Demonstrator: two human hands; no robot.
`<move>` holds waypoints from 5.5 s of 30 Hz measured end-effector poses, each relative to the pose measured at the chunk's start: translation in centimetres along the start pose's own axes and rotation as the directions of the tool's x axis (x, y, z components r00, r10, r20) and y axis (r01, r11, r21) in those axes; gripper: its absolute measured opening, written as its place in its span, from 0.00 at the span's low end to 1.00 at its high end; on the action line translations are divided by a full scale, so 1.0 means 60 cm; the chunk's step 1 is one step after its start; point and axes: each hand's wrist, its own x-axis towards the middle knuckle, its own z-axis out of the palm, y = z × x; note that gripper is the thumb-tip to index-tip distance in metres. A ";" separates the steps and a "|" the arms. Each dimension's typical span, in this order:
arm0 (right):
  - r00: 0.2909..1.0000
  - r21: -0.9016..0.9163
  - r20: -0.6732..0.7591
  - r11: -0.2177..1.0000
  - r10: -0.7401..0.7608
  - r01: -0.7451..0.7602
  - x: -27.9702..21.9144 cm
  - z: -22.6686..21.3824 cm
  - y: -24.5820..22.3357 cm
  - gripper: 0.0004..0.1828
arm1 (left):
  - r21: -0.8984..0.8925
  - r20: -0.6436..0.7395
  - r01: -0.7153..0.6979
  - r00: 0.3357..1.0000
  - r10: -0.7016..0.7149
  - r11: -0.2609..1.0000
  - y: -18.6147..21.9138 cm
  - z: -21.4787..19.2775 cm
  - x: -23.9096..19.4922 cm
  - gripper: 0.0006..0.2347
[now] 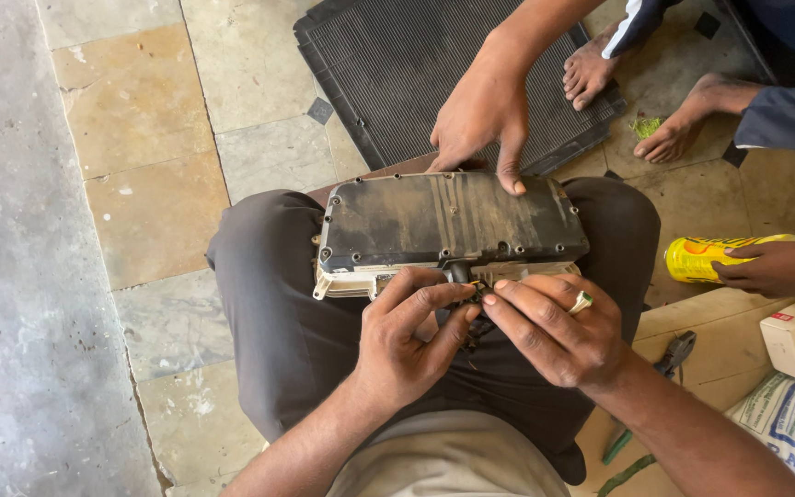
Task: The person sits on the floor and uses pliers to strip the insulation from the ends of several wires connected to a rectangular electronic device. They then twist the exposed wire ends together by hand.
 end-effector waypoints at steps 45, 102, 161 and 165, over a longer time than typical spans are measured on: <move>0.737 0.291 0.260 0.677 0.624 -0.676 -0.016 -0.021 -0.036 0.09 | -0.167 0.127 0.079 0.990 -0.058 0.983 -0.010 -0.025 -0.002 0.12; 0.119 -0.143 -0.255 0.084 0.960 -0.986 -0.724 -0.058 -0.130 0.13 | 0.468 0.648 -0.062 0.702 -0.295 0.882 -0.039 -0.009 -0.076 0.07; 0.472 0.987 -0.027 0.097 0.881 -0.124 -0.213 -0.073 0.045 0.08 | 0.177 0.761 0.273 0.572 -0.307 0.946 0.034 -0.083 -0.139 0.11; 0.626 0.992 0.050 0.034 0.778 -0.121 -0.119 -0.043 0.001 0.10 | 0.073 0.677 0.376 0.662 -0.323 0.924 0.096 -0.174 -0.136 0.10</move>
